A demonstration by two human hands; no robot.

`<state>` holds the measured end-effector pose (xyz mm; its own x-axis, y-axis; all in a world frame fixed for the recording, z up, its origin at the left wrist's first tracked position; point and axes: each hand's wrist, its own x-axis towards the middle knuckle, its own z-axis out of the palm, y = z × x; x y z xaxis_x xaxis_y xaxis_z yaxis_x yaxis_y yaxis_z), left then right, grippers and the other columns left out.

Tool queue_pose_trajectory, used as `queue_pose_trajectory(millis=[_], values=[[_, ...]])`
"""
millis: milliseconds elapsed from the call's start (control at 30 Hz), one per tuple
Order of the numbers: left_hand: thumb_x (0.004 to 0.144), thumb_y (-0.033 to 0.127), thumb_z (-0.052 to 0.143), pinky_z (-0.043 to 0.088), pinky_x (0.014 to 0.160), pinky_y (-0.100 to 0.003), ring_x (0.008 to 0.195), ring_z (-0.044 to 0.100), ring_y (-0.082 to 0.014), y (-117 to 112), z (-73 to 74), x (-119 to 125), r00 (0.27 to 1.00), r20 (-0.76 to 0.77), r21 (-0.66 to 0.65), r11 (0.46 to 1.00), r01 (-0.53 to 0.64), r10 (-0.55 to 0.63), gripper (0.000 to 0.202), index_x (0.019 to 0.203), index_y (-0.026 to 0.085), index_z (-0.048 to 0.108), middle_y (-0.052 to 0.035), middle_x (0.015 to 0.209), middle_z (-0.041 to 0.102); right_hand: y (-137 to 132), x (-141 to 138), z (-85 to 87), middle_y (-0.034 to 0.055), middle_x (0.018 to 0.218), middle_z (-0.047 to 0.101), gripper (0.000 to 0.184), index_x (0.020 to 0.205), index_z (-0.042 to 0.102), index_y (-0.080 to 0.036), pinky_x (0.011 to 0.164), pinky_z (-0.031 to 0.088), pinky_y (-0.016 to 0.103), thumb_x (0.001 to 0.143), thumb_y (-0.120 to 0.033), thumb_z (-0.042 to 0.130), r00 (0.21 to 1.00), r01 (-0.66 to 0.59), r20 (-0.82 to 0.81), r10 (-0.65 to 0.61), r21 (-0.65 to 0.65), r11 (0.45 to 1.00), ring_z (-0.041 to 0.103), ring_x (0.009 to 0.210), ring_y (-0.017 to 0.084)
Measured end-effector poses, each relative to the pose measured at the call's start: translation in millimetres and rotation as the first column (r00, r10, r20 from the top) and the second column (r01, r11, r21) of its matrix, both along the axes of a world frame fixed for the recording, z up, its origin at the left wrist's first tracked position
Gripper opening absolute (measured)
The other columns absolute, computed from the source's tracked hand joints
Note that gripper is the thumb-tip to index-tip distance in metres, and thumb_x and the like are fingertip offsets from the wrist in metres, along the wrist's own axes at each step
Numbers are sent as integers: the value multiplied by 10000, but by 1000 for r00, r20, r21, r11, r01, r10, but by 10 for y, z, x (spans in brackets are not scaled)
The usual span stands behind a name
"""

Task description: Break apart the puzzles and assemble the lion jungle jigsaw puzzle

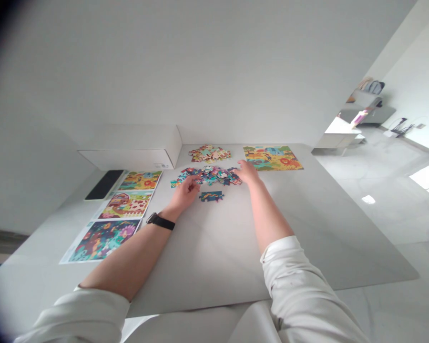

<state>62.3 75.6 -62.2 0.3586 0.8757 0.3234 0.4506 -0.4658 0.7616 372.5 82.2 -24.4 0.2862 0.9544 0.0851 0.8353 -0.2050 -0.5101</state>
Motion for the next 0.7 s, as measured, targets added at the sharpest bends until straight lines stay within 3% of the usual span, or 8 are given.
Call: queue_pose_trajectory(millis=[67, 167, 300, 400, 533, 700], values=[[946, 340, 554, 466, 708, -281, 689, 578, -151, 5, -4, 2, 1000, 6, 4, 1000, 3, -3, 429, 1325, 167, 661, 4, 792, 659, -27, -4, 29, 146, 1209, 791, 403, 1221, 753, -189, 950, 554, 359, 905, -437, 775, 997, 55, 59, -50, -90, 994, 750, 1107, 283], [946, 342, 556, 460, 704, -278, 684, 571, -150, 10, -8, 7, 1000, 7, 0, 1000, 11, -11, 418, 1310, 170, 667, 7, 789, 651, -62, -26, 73, 123, 989, 818, 343, 980, 802, -202, 823, 553, 341, 840, -515, 812, 993, 31, 115, -5, -226, 974, 769, 992, 308], [945, 335, 554, 464, 716, -278, 691, 569, -150, 3, 4, 11, 1000, -2, -7, 1000, 5, -5, 407, 1299, 172, 670, 8, 785, 639, -56, -21, 99, 85, 800, 797, 210, 757, 795, -226, 739, 528, 320, 788, -431, 829, 986, -18, 149, 73, -338, 941, 767, 869, 284], [943, 328, 553, 467, 711, -275, 678, 558, -145, -3, 7, 11, 1000, 5, -17, 1000, 3, -3, 407, 1300, 169, 667, 14, 776, 634, -17, 59, 85, 84, 760, 786, 109, 750, 808, -216, 713, 529, 315, 750, -324, 821, 978, 8, 196, 72, -381, 925, 761, 825, 271], [946, 320, 553, 474, 717, -271, 678, 558, -139, 2, -7, 15, 1000, 9, -21, 1000, 6, -6, 392, 1290, 170, 665, 17, 779, 638, 19, 135, 58, 107, 764, 787, 110, 805, 817, -201, 696, 533, 320, 718, -268, 828, 958, 41, 278, 64, -356, 934, 760, 818, 279], [947, 320, 553, 470, 708, -270, 677, 566, -140, 13, -19, 20, 1000, 20, -27, 1000, 10, -9, 383, 1285, 177, 661, 14, 784, 646, -2, 74, 87, 118, 825, 798, 187, 776, 798, -209, 689, 530, 331, 740, -391, 825, 965, 19, 249, 85, -390, 921, 756, 817, 282]])
